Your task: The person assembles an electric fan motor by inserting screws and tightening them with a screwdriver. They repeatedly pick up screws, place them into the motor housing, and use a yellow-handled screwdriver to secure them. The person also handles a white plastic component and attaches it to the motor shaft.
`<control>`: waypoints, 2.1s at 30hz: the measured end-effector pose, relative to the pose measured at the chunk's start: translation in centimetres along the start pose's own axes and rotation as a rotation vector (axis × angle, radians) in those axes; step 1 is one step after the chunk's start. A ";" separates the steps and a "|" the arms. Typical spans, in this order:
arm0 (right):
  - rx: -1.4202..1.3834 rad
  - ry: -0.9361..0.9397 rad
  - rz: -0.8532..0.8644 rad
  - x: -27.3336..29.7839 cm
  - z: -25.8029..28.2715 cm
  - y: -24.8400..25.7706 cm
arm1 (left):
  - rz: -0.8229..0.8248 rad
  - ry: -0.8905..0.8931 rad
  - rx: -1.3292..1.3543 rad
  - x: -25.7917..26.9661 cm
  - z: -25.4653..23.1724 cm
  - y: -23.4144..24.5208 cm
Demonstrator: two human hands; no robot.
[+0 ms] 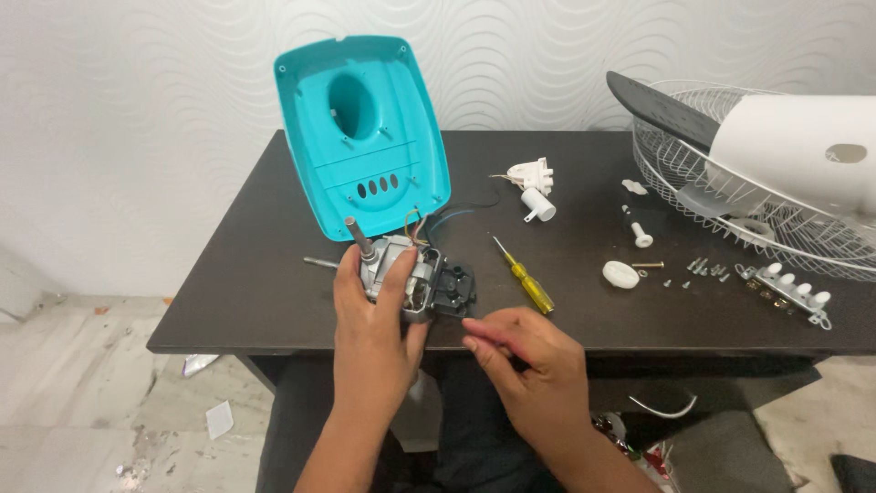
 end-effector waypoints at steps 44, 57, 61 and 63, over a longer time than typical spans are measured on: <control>-1.340 -1.299 -0.018 4.7 -5.8 -10.2 | -0.162 -0.005 0.108 1.6 1.3 0.7; -1.120 -1.261 -0.029 4.2 -5.4 -9.5 | -0.157 -0.033 0.068 1.8 1.3 0.4; -0.928 -1.159 -0.096 3.9 -5.1 -9.0 | -0.170 -0.040 0.095 1.8 1.3 0.5; -0.833 -1.078 -0.131 3.4 -5.0 -8.5 | -0.183 -0.052 0.103 1.8 1.1 0.6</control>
Point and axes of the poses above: each hand's wrist, its own x-axis away from the middle knuckle, its own y-axis out of the back of the hand, z = x × y, the point moved 8 cm from there along -x, towards the middle knuckle, and after that the axes turned 4 degrees about -y, right-handed, at the moved point
